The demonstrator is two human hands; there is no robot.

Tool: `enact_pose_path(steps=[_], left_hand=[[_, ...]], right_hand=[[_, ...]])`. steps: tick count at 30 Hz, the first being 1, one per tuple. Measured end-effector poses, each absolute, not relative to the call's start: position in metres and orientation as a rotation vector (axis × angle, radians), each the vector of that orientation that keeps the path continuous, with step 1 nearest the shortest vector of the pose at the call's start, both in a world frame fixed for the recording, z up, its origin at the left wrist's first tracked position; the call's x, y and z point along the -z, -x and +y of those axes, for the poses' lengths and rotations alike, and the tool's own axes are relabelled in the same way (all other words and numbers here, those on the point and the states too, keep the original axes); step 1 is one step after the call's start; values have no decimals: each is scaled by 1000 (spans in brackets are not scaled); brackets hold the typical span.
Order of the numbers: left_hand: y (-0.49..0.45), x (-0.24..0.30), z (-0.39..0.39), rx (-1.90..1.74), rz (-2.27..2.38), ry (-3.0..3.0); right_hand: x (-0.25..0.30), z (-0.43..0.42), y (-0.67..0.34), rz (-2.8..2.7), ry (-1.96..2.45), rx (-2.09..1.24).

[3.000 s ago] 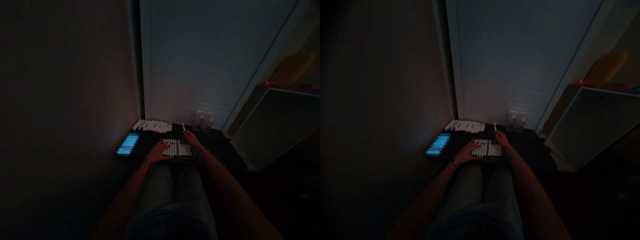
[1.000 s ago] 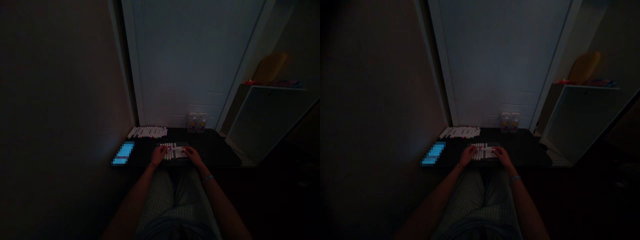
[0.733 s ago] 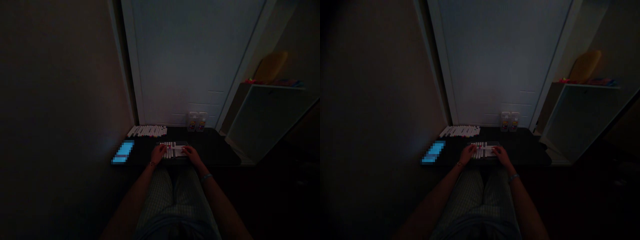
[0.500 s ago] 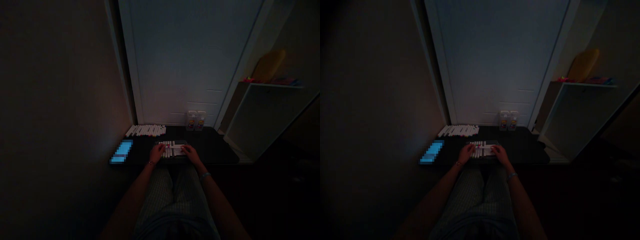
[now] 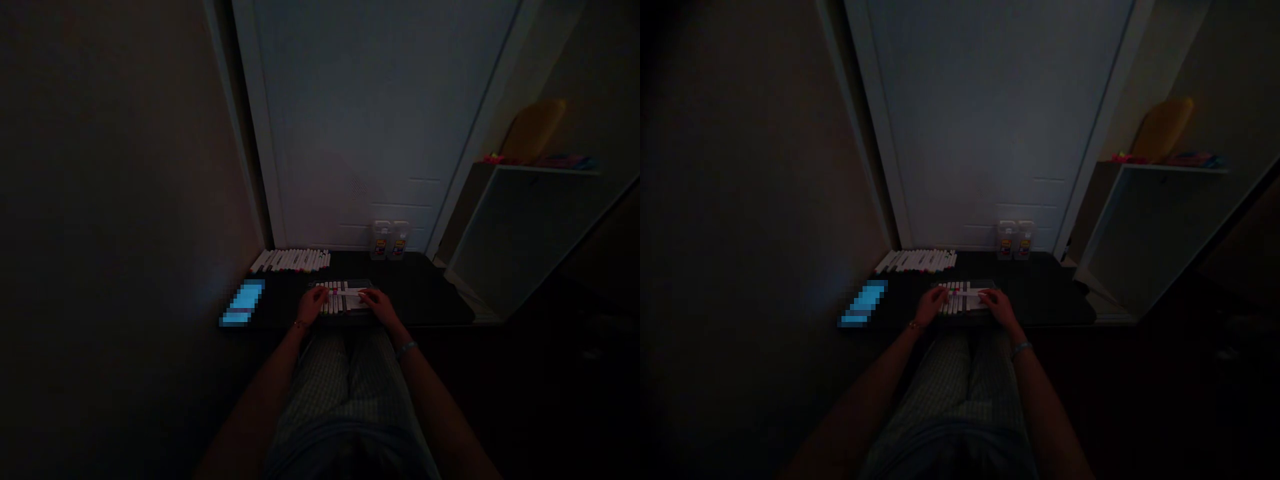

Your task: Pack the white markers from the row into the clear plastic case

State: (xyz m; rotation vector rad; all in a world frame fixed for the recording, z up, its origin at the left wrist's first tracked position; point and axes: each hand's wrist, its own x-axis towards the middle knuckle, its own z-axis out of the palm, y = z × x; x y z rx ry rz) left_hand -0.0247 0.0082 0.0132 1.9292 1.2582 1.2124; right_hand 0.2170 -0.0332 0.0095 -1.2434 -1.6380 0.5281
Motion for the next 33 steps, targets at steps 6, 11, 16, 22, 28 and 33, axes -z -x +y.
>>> enact_pose_path(steps=[6,11,16,22,28,33], left_hand=[[25,-10,13,-1246,1226,-1847],[23,-10,12,-1248,1247,-1803],[25,-10,11,-1244,1231,-1819],[26,-8,14,-1245,1204,-1847],[26,-6,16,-1246,1210,-1852],[27,-3,18,-1244,1203,-1842]], right_hand=[[-10,-33,-218,-1645,1250,-544],[-10,-33,-217,-1641,1249,-559],[-8,-32,-217,-1629,1248,-568],[-5,-29,-218,-1618,1233,-578],[-8,-29,-219,-1626,1223,-602],[-8,-30,-220,-1620,1235,-610]])
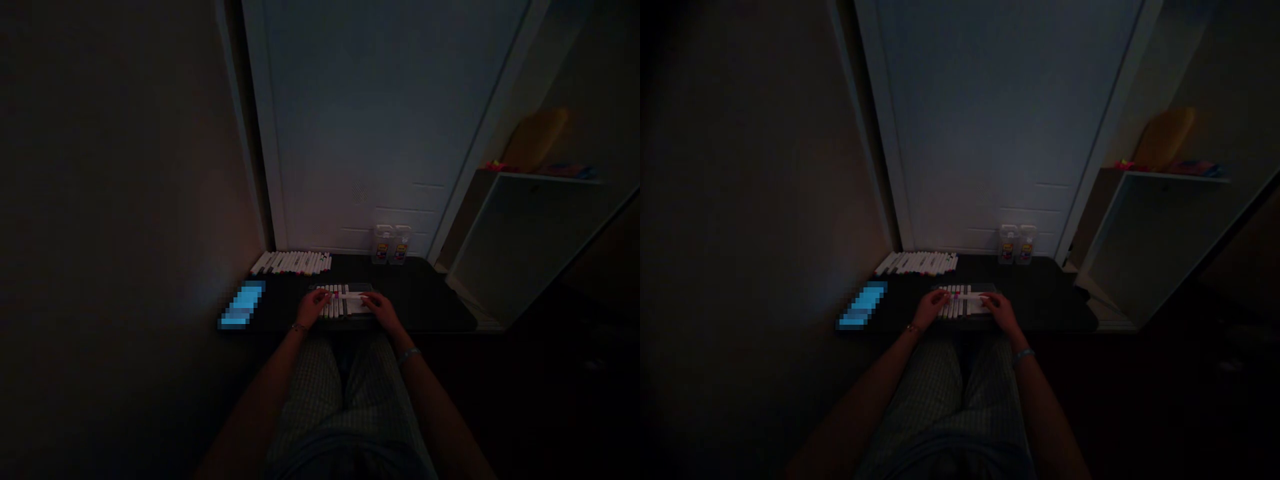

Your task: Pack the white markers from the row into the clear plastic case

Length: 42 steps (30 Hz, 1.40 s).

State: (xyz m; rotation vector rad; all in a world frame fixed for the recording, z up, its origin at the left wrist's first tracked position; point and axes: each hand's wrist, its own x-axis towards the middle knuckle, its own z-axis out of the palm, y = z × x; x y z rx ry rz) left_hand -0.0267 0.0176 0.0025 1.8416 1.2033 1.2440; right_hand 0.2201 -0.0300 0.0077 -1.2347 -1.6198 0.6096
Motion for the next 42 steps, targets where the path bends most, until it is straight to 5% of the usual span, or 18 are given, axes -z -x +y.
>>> enact_pose_path(steps=[42], left_hand=[[25,-5,16,-1271,1186,-1838]], right_hand=[[-9,-31,-222,-1483,1137,-729]])
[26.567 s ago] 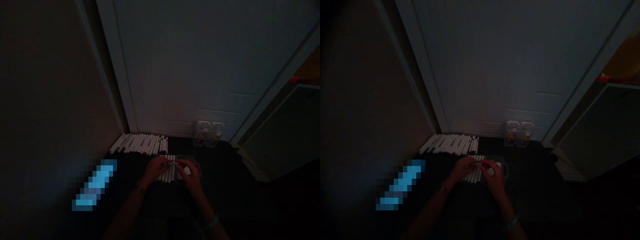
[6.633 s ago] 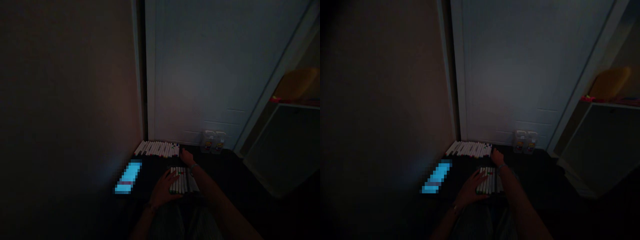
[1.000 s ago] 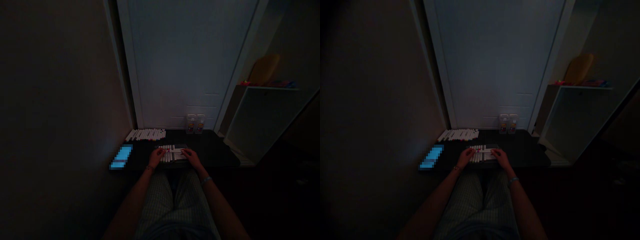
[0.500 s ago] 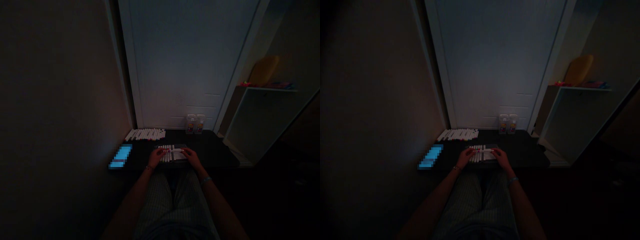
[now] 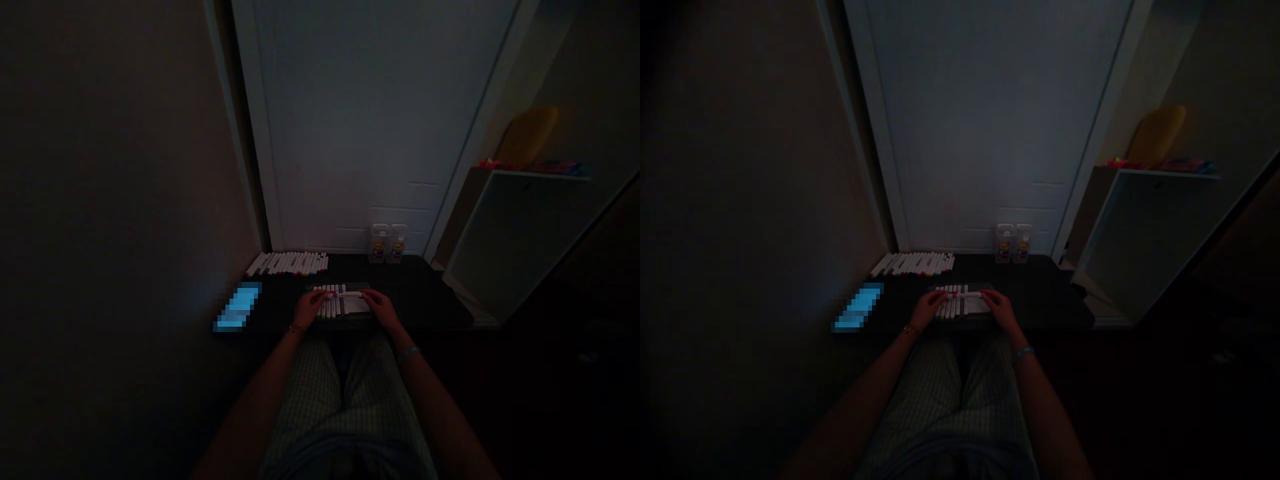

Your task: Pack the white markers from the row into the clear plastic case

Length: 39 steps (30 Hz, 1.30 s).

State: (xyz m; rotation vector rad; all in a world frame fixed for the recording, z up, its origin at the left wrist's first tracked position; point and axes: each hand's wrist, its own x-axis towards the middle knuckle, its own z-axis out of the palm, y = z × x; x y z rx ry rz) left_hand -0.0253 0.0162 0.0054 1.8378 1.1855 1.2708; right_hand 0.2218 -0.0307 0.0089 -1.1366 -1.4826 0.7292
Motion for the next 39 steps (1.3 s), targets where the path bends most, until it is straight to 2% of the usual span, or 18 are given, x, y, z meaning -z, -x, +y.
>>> enact_pose_path(steps=[5,16,24,39], left_hand=[[26,-6,14,-1314,1250,-1836],[33,-15,8,-1384,1714,-1899],[29,-21,1,-1357,1721,-2134],[28,-14,5,-1241,1469,-2017]], right_hand=[[-9,-26,-215,-1500,1141,-747],[-6,-23,-191,-1563,1170,-704],[-14,-16,-205,-1565,1182,-673],[-7,-12,-208,-1524,1135,-740]])
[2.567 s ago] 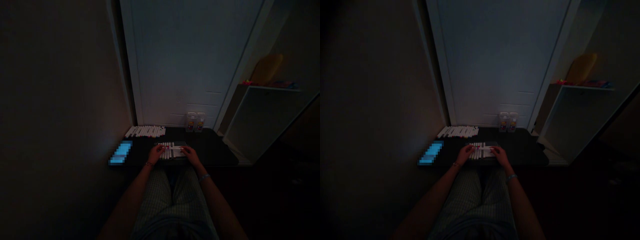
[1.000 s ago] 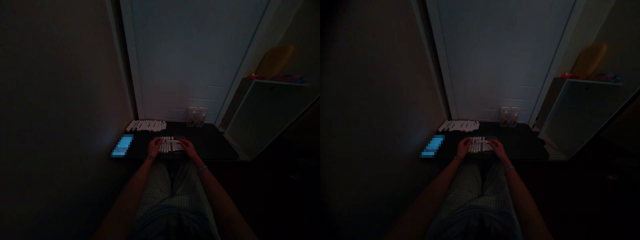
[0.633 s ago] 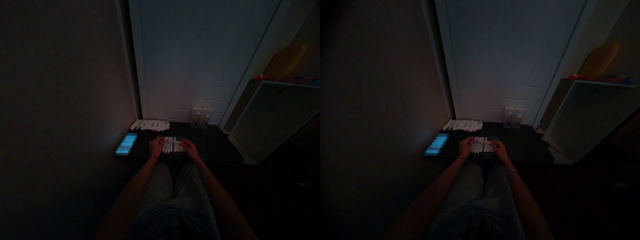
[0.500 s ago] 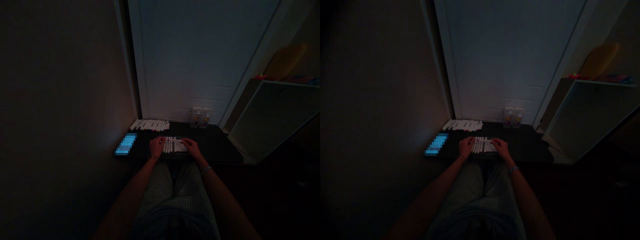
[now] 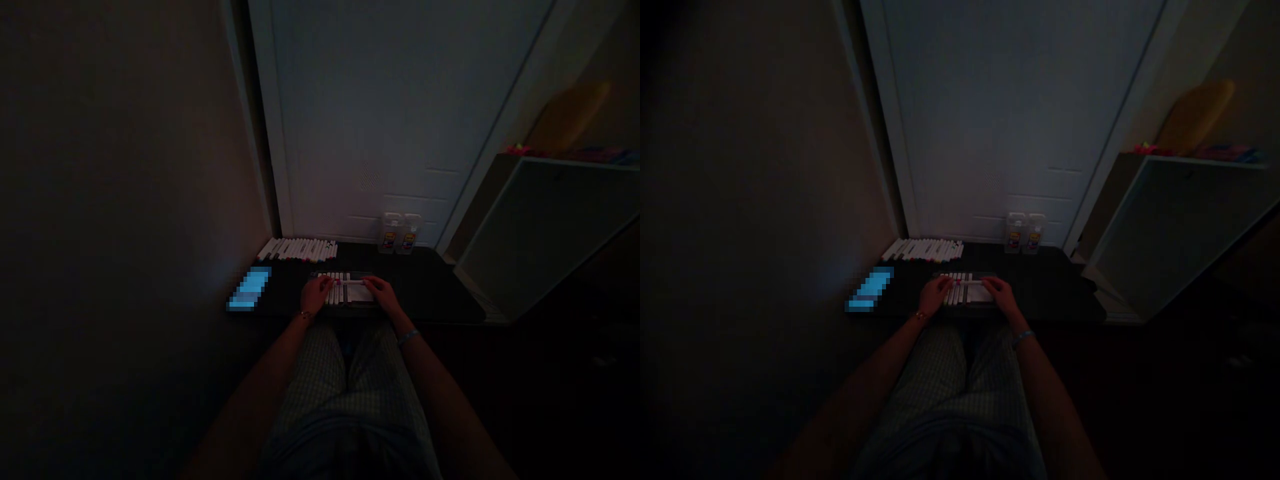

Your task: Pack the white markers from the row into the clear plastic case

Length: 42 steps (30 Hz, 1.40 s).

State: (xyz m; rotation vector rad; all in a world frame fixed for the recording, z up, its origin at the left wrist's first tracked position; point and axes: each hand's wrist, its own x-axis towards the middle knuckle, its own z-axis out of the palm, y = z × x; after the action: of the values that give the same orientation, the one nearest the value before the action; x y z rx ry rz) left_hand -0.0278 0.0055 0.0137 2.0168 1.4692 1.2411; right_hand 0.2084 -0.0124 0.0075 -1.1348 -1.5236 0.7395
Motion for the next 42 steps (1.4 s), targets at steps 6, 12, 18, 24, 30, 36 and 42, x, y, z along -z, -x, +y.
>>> enact_pose_path(steps=[6,12,18,24,30,36,42], left_hand=[[32,-11,8,-1265,1416,-1927],[34,-9,10,-1320,1356,-1840],[34,-8,10,-1312,1322,-1799],[34,-7,11,-1304,1310,-1802],[34,-7,10,-1288,1328,-1826],[35,-8,9,-1273,1357,-1833],[35,-6,11,-1265,1359,-1837]], right_hand=[[-12,-18,-207,-1546,1136,-779],[-13,-19,-210,-1543,1147,-795],[-12,-19,-211,-1552,1169,-781],[-9,-17,-212,-1565,1186,-718],[-6,-15,-212,-1576,1197,-673],[-5,-15,-214,-1576,1241,-611],[-7,-18,-214,-1589,1252,-581]])
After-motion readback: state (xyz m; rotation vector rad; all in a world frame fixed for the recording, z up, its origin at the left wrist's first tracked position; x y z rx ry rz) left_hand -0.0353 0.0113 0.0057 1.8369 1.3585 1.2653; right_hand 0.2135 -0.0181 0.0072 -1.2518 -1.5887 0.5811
